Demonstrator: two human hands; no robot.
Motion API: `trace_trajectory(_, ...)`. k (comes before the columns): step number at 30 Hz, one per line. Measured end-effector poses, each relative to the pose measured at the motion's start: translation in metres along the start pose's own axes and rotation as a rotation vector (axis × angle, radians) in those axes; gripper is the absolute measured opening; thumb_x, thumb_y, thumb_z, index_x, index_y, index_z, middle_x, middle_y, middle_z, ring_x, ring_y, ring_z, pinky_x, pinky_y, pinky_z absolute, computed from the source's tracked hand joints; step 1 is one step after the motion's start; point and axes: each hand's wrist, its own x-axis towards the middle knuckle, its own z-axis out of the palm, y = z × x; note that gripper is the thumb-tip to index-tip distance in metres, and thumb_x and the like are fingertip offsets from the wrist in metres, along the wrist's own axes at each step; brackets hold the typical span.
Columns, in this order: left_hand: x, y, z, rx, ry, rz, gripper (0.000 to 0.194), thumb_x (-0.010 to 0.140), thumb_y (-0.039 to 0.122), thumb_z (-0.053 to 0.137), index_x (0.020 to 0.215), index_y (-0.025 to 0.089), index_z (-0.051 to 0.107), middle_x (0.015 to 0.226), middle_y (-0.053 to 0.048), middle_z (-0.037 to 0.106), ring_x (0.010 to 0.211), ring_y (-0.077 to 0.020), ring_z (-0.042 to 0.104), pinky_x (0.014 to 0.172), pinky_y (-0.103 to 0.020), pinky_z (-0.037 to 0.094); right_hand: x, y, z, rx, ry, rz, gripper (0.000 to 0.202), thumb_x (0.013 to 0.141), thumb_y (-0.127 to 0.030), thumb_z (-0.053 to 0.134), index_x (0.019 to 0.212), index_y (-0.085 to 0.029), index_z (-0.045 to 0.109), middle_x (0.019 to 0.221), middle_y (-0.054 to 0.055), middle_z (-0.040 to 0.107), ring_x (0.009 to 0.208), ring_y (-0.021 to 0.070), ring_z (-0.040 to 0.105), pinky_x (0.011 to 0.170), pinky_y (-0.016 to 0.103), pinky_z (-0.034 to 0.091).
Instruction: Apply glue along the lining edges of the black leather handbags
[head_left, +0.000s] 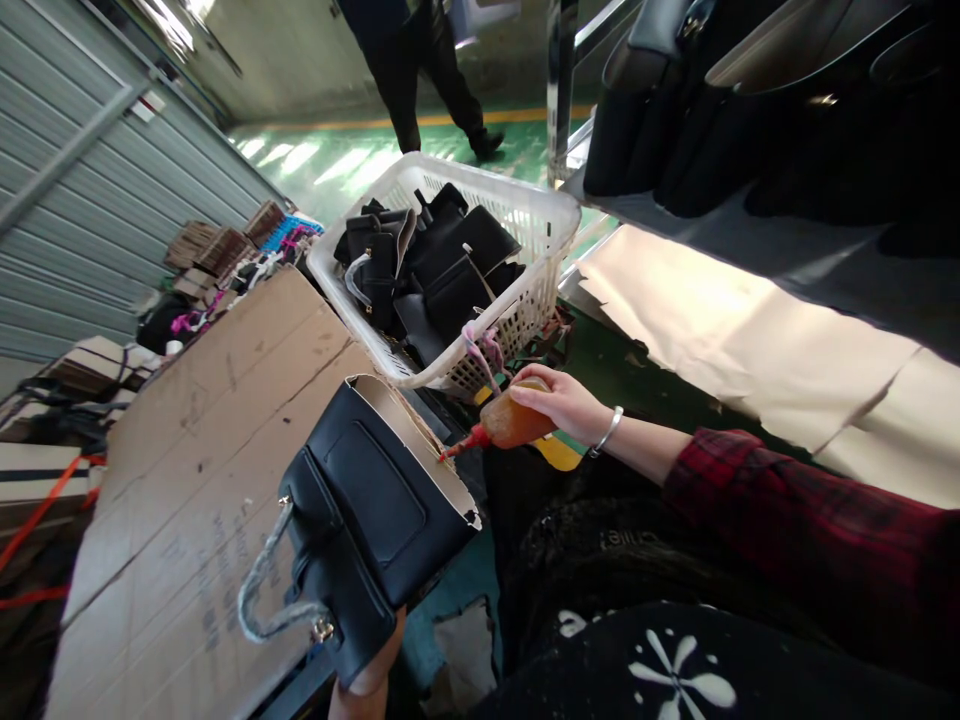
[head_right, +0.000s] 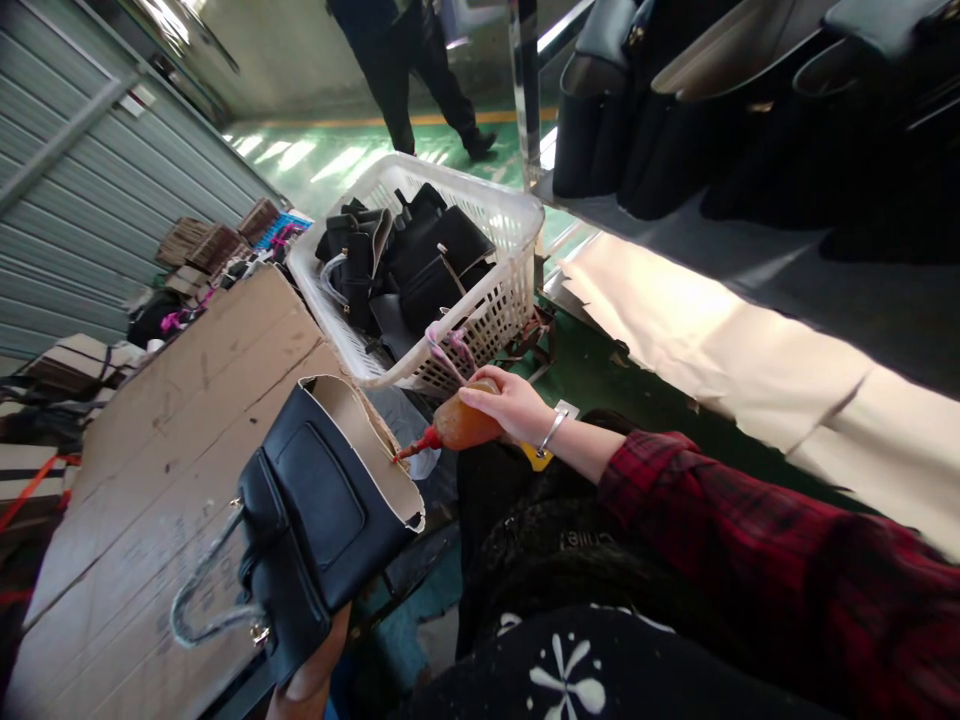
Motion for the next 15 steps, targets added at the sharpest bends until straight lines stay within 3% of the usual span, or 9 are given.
trace_trajectory(4, 0.0, 0.003, -0.001, 0.167, 0.009, 0.143, 0.03, 0.081, 0.021, 0.068, 0.11, 0.022, 0.075, 0.087, -0.013, 0.071, 0.086, -0.0408, 0.068, 0.067, -0.057, 0.058, 0.001, 0.001, -0.002, -0.041, -0.021, -0.003, 0.048, 0.057, -0.061, 0.077, 0.078, -0.021, 0.059, 0.068, -0.001, 0.059, 0.065, 0.0153, 0.052, 0.058, 0.028, 0.041)
trace_trajectory(9, 0.005, 0.003, -0.004, 0.106, -0.063, 0.113, 0.027, 0.085, 0.018, 0.063, 0.108, 0.025, 0.075, 0.08, -0.01, 0.071, 0.076, -0.0334, 0.07, 0.067, -0.052, 0.06, -0.005, 0.006, -0.01, -0.063, -0.042, 0.052, 0.048, 0.059, -0.06, 0.077, 0.08, -0.02, 0.06, 0.067, -0.001, 0.06, 0.062, 0.0148, 0.053, 0.056, 0.027, 0.04)
trace_trajectory(15, 0.033, 0.014, -0.025, 0.009, -0.071, 0.058, 0.024, 0.088, 0.019, 0.058, 0.102, 0.022, 0.077, 0.073, -0.009, 0.072, 0.072, -0.0351, 0.071, 0.065, -0.055, 0.06, -0.012, 0.011, -0.019, -0.098, -0.062, 0.09, 0.049, 0.059, -0.06, 0.077, 0.08, -0.02, 0.062, 0.066, -0.001, 0.062, 0.062, 0.0158, 0.055, 0.056, 0.027, 0.041)
